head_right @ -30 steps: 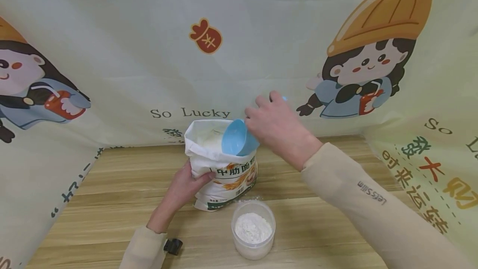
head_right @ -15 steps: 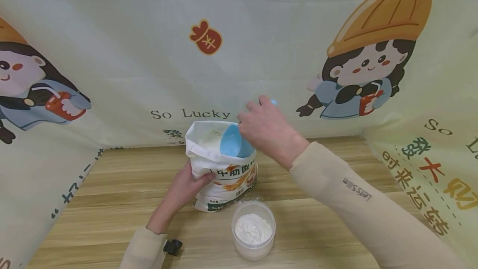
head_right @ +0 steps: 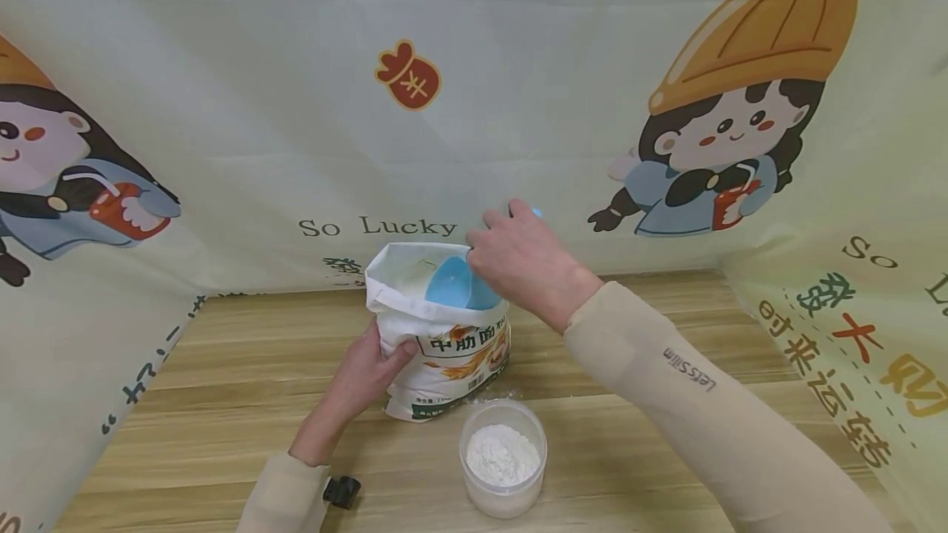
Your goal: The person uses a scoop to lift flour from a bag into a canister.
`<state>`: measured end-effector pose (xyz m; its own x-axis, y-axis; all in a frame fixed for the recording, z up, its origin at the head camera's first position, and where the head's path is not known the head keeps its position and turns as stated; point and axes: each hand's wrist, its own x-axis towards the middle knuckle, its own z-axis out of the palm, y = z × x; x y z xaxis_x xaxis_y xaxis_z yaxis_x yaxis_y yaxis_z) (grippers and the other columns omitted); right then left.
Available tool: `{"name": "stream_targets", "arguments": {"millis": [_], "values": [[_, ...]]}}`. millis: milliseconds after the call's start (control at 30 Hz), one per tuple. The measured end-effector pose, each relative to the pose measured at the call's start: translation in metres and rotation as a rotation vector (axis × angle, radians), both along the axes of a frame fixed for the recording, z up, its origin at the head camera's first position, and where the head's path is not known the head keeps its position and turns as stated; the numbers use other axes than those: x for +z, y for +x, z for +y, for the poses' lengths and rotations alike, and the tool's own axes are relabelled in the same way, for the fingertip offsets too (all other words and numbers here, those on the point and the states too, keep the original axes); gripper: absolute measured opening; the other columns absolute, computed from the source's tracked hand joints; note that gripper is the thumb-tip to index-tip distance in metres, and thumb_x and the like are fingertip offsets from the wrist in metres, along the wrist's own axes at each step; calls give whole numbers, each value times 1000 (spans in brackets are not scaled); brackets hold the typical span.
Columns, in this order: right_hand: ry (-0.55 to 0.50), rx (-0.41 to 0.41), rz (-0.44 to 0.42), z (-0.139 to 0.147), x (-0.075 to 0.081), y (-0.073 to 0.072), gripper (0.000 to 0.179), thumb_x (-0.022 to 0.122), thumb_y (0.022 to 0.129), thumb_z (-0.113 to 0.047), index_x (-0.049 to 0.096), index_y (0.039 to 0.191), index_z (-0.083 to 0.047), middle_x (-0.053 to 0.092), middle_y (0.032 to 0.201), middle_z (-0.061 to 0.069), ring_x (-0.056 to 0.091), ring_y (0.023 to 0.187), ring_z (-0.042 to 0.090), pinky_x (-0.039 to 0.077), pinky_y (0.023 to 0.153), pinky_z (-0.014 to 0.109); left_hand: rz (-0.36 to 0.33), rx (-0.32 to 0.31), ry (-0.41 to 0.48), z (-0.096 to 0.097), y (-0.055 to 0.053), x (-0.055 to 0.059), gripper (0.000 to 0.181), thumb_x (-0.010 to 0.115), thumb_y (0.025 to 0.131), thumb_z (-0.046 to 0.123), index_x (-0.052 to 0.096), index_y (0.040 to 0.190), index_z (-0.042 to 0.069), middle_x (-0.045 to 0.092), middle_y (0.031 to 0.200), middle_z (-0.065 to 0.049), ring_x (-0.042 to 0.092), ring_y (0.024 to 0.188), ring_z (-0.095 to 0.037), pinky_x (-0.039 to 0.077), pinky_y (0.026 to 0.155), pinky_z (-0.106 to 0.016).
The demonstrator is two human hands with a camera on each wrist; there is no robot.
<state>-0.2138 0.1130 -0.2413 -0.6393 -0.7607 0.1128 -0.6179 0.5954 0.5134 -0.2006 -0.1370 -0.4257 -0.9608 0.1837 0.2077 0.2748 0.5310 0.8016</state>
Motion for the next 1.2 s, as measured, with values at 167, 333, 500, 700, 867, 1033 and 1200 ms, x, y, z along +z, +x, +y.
{"name": "stream_targets", "arguments": {"millis": [167, 333, 500, 700, 867, 1033, 1200], "values": [[-28, 7, -30, 0, -5, -3, 30, 85, 84, -13, 79, 112, -22, 72, 107, -4, 58, 91, 22, 51, 80, 39, -8, 3, 7, 0, 0, -1, 76, 69, 99, 41, 35, 154, 3, 58, 141, -24, 56, 130, -44, 46, 107, -63], [-46, 10, -60, -2, -11, -5, 29, 84, 87, -15, 78, 114, -22, 71, 106, -4, 60, 93, 21, 51, 82, 40, -5, -3, 21, 0, 0, -1, 75, 71, 98, 38, 35, 154, 4, 59, 141, -23, 55, 131, -43, 45, 108, -63], [-56, -3, -83, -5, -17, -8, 23, 80, 90, -20, 78, 114, -23, 70, 103, -5, 58, 91, 20, 50, 80, 39, -9, -12, 32, 0, 0, 0, 74, 72, 98, 37, 34, 155, 7, 59, 141, -21, 56, 131, -41, 45, 109, -62], [-78, -17, -105, -7, -22, -10, 22, 75, 96, -31, 77, 115, -21, 71, 105, -4, 58, 90, 20, 51, 78, 38, -12, -11, 40, 1, 1, 1, 74, 73, 98, 35, 35, 155, 6, 60, 140, -20, 56, 131, -40, 45, 109, -61], [-110, -30, -140, -6, -27, -12, 24, 71, 99, -33, 76, 118, -20, 72, 110, -2, 60, 94, 20, 52, 81, 40, -15, -15, 53, 1, 1, 1, 73, 73, 98, 34, 35, 154, 7, 59, 141, -20, 56, 132, -40, 45, 110, -61], [-147, -29, -169, -5, -32, -12, 23, 68, 101, -32, 74, 118, -17, 71, 111, -1, 60, 95, 21, 53, 79, 40, -27, -13, 64, 1, 1, 1, 73, 73, 98, 33, 35, 155, 6, 59, 140, -21, 56, 132, -41, 44, 110, -61], [-177, -46, -182, -2, -38, -13, 29, 65, 103, -36, 73, 122, -15, 71, 114, 1, 61, 99, 23, 53, 81, 41, -27, -15, 67, 1, 1, 1, 73, 73, 98, 32, 34, 155, 6, 59, 141, -21, 55, 132, -42, 44, 109, -62]]}}
